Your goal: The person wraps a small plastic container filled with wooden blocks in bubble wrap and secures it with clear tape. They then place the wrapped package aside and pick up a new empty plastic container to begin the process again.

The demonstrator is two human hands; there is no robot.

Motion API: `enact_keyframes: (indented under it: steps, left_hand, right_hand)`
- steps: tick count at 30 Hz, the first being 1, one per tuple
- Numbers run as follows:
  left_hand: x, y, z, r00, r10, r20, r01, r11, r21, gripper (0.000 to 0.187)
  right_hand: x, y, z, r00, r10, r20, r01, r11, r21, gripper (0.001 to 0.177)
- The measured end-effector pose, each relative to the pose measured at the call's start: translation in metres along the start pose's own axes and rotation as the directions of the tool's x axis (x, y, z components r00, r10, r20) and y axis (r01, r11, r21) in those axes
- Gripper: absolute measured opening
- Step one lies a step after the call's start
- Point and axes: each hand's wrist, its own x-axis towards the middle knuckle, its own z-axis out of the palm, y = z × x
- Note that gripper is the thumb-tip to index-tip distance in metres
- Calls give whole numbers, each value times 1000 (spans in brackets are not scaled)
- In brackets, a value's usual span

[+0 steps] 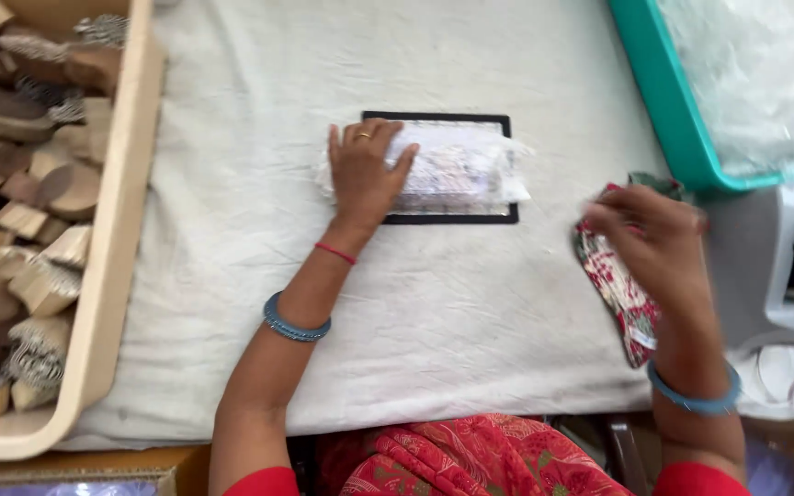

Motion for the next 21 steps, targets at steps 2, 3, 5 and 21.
enact_keyframes:
  steps: [2, 3, 5, 21]
  left_hand:
    - [0, 1, -2, 1000, -13, -9, 13, 1000, -6, 38]
    - [0, 2, -1, 1000, -12, 1, 12, 1000, -15, 38]
    - [0, 2, -1, 1000, -21, 1, 21, 1000, -19, 38]
    - [1, -1, 5, 998, -22, 55, 22, 1000, 1, 41]
  right_hand:
    - [45, -27, 33, 985, -95, 147, 109, 990, -89, 10]
    - [67, -40, 50, 946, -156, 283, 208, 965, -162, 11]
    - [96, -59, 72, 921, -147, 360, 238, 945, -224, 13]
    - [173, -67, 141, 705, -20, 709, 608, 534, -588, 20]
